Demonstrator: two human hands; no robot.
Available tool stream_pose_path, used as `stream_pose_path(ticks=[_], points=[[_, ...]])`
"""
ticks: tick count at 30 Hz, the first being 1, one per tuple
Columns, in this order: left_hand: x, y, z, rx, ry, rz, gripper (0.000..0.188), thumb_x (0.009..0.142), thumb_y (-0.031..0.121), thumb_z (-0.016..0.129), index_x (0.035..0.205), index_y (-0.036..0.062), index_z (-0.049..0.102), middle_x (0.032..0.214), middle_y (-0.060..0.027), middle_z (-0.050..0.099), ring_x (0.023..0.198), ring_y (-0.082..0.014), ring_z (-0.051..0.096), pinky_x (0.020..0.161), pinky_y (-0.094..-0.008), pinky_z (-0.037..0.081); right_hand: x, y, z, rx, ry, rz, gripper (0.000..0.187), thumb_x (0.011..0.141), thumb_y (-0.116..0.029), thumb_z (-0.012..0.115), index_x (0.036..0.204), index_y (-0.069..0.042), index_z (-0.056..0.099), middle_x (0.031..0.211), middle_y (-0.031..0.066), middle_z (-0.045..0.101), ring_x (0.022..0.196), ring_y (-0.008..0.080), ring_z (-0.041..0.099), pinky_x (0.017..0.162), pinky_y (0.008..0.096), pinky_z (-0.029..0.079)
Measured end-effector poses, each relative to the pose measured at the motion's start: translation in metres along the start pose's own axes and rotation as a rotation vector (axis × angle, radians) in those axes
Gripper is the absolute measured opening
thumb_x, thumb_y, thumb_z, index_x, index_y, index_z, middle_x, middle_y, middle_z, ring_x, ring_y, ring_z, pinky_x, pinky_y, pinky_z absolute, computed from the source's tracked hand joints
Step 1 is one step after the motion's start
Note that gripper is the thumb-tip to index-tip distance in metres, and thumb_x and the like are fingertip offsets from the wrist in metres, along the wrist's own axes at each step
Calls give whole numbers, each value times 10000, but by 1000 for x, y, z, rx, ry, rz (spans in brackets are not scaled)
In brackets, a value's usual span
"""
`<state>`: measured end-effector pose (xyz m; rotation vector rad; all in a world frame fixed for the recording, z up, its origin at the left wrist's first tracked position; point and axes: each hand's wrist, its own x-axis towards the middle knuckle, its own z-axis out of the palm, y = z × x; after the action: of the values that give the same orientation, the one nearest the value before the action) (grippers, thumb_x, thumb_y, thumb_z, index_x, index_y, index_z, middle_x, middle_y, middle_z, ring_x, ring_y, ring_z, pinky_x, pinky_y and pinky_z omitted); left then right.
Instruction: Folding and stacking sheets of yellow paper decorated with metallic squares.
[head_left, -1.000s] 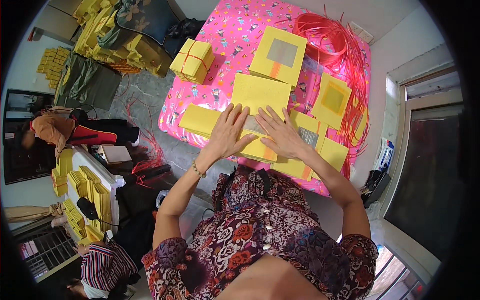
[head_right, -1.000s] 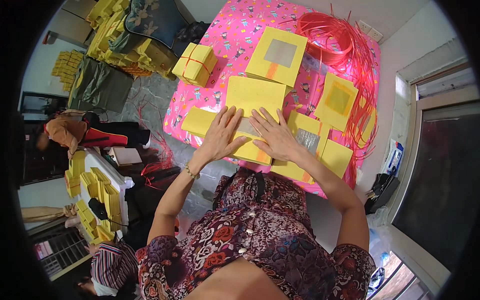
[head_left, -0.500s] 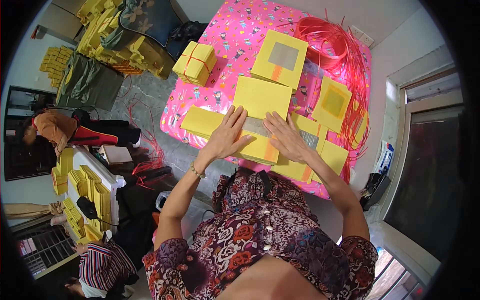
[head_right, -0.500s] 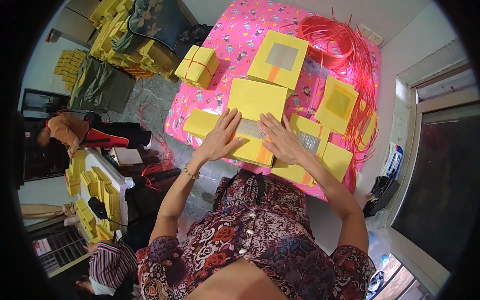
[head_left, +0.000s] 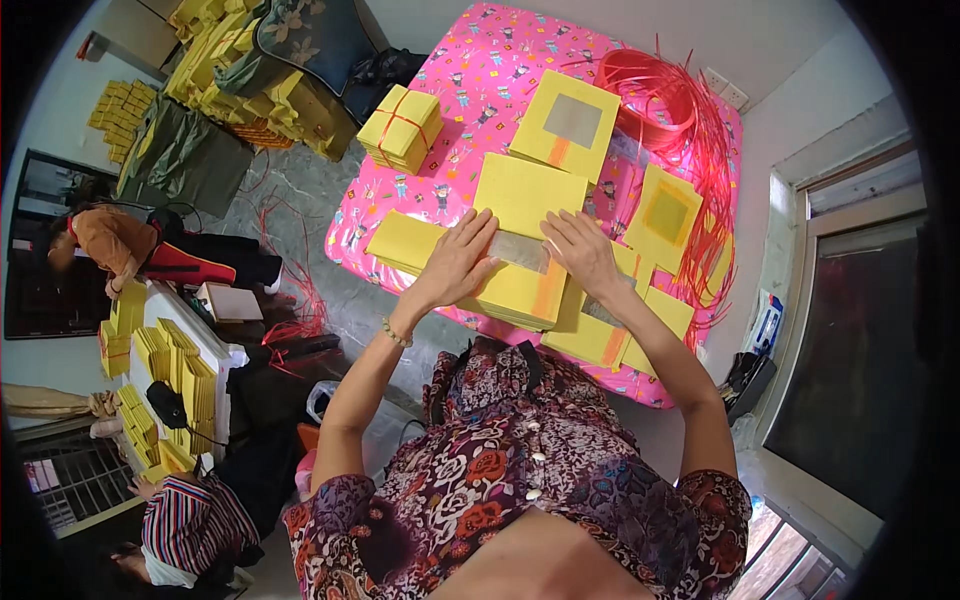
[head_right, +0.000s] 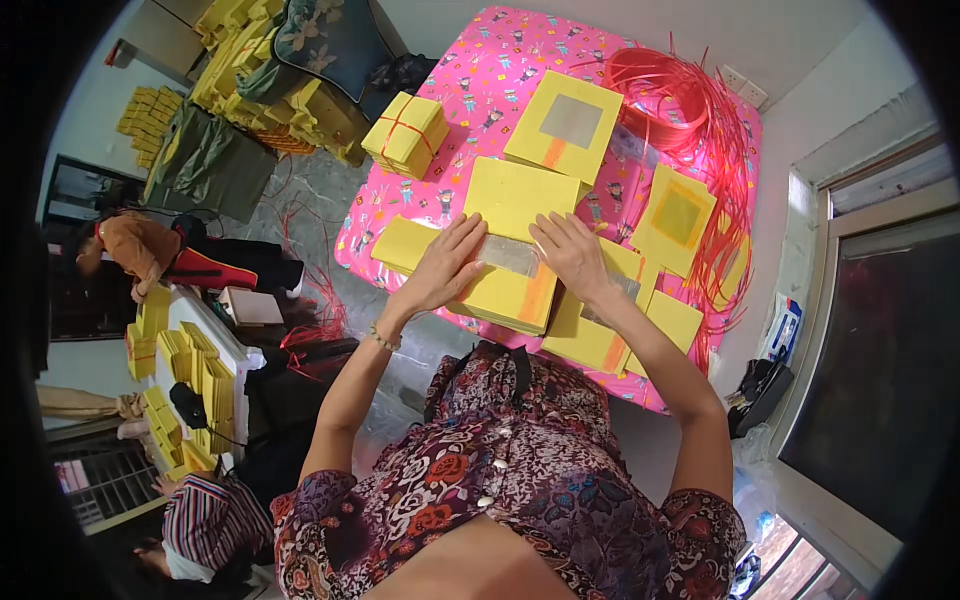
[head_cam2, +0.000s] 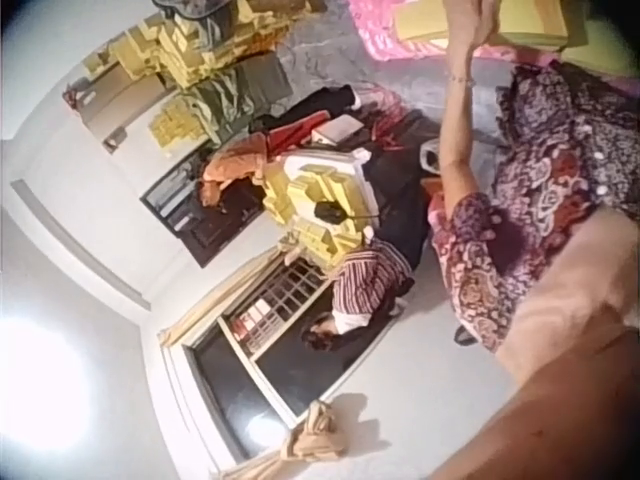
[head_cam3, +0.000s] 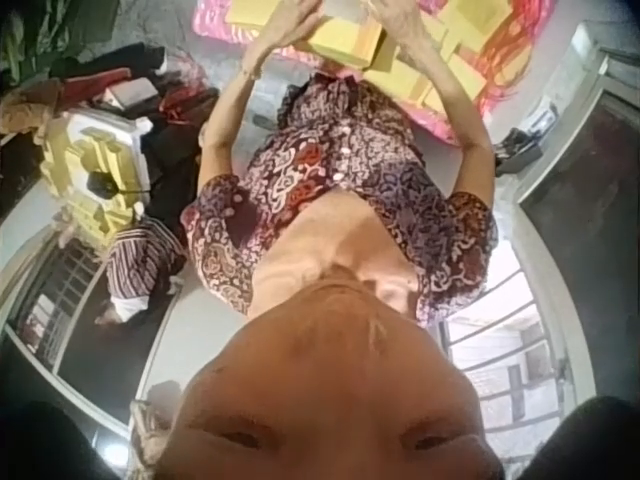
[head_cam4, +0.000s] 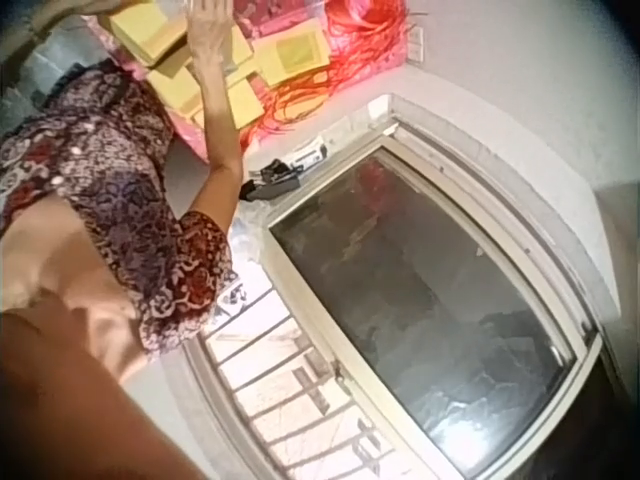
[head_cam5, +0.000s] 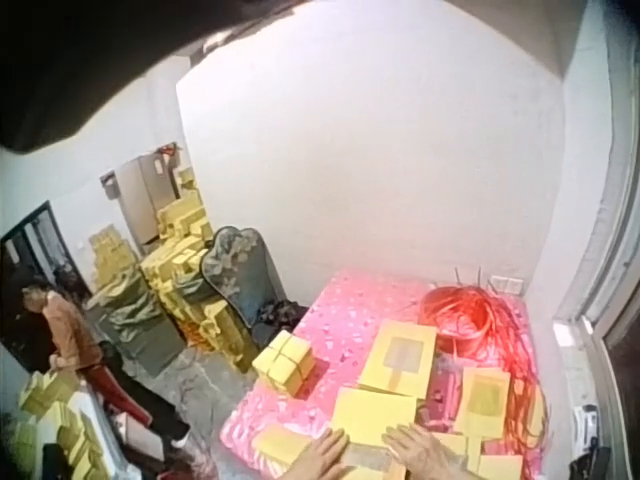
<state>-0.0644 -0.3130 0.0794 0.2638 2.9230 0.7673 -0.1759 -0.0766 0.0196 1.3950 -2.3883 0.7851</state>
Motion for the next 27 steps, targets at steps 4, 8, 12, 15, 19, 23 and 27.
stream_pose_path(ticks=[4, 8, 12, 15, 19, 23, 27], points=[[10, 6, -3, 18, 127, -20, 530, 896, 212, 611, 1375, 43, 460, 1426, -202, 405, 1341, -375, 351, 1100, -471, 313, 4, 8, 0, 28, 101, -70, 303, 817, -142, 679, 1097, -28, 649, 1072, 108, 684, 988, 284, 658, 880, 398, 505], [27, 19, -5, 133, 465, -33, 538, 796, 147, 705, 1299, 90, 523, 1291, -219, 452, 1170, -393, 440, 1004, -491, 372, 24, -5, -20, 60, 168, -68, 263, 816, -118, 679, 1060, -21, 655, 984, 104, 705, 883, 253, 686, 793, 371, 523], [33, 40, -13, -86, 718, -303, 722, 776, 254, 752, 1359, 20, 396, 1224, -243, 388, 1126, -384, 423, 963, -463, 394, 43, -28, -34, 45, 227, -61, 246, 809, -107, 687, 1039, -24, 658, 983, 100, 705, 857, 225, 685, 753, 360, 522], [34, 28, -17, -432, 741, -509, 818, 787, 337, 760, 1383, -5, 317, 1239, -241, 353, 1131, -320, 411, 945, -435, 401, 48, -47, -34, 66, 225, -51, 237, 805, -100, 691, 1029, -29, 661, 973, 94, 706, 824, 220, 682, 752, 353, 522], [17, -6, -19, -986, 672, -702, 781, 810, 240, 756, 1395, 10, 293, 1142, -191, 472, 947, -235, 543, 775, -346, 495, 49, -69, -23, 143, 175, -85, 236, 821, -138, 690, 1036, -42, 668, 964, 86, 706, 809, 224, 678, 767, 358, 518], [-1, -29, -31, -1257, 715, -695, 688, 828, 32, 707, 1392, 10, 314, 986, -111, 596, 747, -167, 614, 656, -264, 531, 51, -81, -24, 281, 79, -65, 267, 840, -181, 686, 1073, -51, 660, 1057, 101, 682, 915, 252, 658, 841, 396, 498], [-23, -63, -37, -1452, 853, -728, 599, 866, -30, 652, 1398, 18, 381, 956, -44, 625, 673, -84, 554, 750, -282, 541, 36, -75, -24, 326, 52, -4, 240, 851, -136, 667, 1072, -42, 659, 1131, 123, 648, 977, 291, 635, 861, 409, 493]])
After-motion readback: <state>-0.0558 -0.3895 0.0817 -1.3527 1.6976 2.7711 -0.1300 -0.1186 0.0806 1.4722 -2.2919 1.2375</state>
